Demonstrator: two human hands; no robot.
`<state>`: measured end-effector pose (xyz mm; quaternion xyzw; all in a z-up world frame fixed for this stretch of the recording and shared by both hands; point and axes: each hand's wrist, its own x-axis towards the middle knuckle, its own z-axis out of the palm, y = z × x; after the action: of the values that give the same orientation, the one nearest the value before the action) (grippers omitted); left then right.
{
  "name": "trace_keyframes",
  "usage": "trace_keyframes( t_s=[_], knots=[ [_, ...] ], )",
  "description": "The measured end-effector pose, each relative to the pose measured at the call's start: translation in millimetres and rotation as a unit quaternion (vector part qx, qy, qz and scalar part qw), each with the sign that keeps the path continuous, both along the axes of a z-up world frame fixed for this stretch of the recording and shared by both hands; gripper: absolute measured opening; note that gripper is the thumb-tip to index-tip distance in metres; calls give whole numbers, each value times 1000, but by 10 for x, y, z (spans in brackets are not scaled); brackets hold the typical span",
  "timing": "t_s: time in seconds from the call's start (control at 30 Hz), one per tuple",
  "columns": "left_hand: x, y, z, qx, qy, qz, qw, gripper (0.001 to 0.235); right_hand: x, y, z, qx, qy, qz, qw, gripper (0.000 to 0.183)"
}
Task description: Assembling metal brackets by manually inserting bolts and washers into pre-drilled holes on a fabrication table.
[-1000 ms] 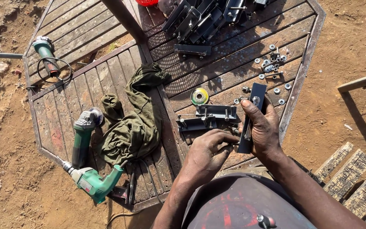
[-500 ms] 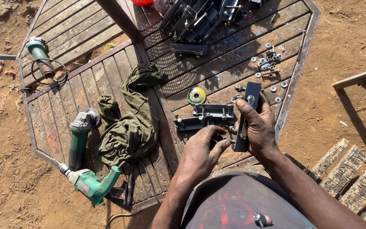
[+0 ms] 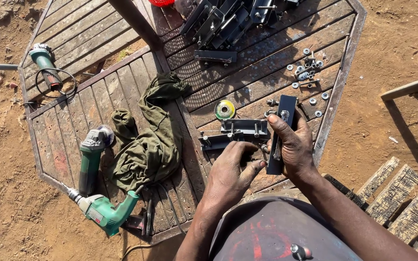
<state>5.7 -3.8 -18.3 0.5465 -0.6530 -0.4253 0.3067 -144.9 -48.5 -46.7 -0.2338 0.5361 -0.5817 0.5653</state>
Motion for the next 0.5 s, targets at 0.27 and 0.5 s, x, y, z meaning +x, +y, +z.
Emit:
trace_keyframes(
  t_s=[0.27,0.5],
  knots=[
    [-16,-23,4,5,44,-26,999,30,-41,-34,6,-8,7,0,1000,33],
    [42,16,85,-3,-17,-9,1000,37,-3,8,-107,-1,0,-1,1000,33]
  ],
)
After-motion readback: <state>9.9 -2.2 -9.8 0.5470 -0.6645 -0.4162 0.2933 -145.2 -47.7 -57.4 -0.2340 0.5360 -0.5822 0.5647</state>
